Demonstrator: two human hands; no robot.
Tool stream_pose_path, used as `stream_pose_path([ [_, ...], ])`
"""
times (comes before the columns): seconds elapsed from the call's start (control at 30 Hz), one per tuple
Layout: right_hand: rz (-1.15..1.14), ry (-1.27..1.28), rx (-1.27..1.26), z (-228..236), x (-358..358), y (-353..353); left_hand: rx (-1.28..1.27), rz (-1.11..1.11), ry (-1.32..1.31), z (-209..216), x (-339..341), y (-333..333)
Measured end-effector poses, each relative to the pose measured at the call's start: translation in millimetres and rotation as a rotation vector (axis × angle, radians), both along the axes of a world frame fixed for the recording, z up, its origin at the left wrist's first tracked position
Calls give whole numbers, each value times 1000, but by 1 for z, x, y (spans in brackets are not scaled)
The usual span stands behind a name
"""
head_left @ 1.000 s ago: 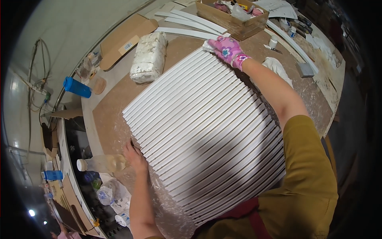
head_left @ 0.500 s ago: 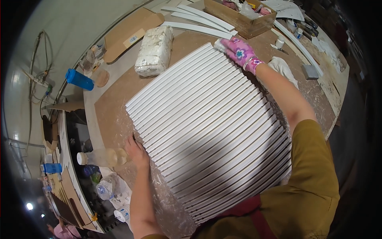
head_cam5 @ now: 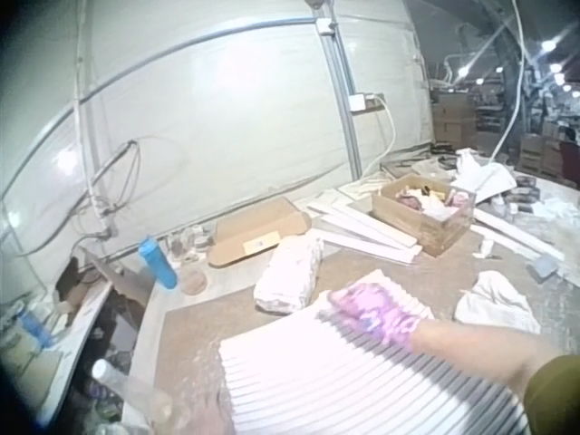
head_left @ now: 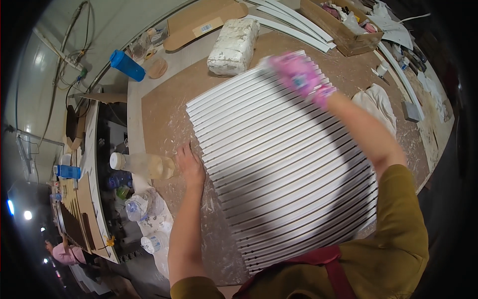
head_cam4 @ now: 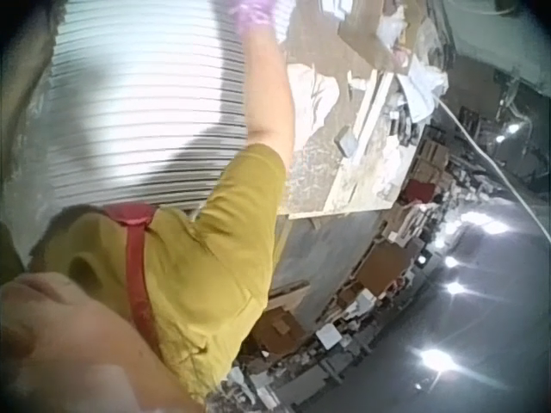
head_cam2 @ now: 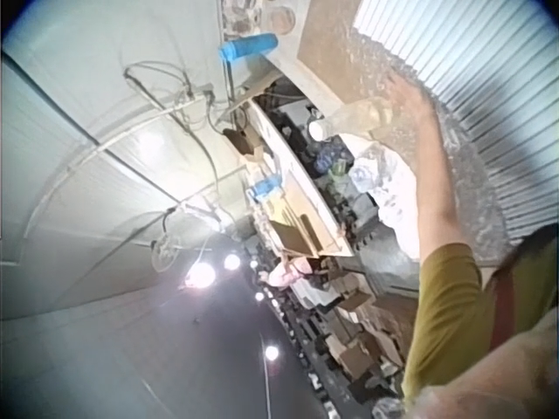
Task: The person wipes a series of white slats arranged on a table using a cloth, then separates a larger white board and wipes its surfaces and edges.
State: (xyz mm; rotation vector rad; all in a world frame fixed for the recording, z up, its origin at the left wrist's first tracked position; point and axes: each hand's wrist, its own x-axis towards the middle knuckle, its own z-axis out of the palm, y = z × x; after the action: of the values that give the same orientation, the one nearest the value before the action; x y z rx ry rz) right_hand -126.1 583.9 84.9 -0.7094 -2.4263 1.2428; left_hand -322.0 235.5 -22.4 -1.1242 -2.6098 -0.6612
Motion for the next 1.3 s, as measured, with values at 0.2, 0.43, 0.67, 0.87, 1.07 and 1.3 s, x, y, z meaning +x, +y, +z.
stream_pose_path([
  [0.2,525,-134,669,-23,-123,-189,6,-7,35,-6,-5,0],
  [0.43,-237,-235,688,-36,-28,-2,56,6,6,-1,1,-1],
  [0.67,112,-151,929,-29,3,-25,51,-16,9,-11,-11,-6],
  [0.87,-404,-303,300,-11,97,38,48,-82,35,-2,-1,1],
  [1.07,-185,-97,686,-46,157,77,2,-67,38,-2,1,4],
  [1.3,-273,-102,769,-46,157,56,-82,39,-16,5,4,5],
])
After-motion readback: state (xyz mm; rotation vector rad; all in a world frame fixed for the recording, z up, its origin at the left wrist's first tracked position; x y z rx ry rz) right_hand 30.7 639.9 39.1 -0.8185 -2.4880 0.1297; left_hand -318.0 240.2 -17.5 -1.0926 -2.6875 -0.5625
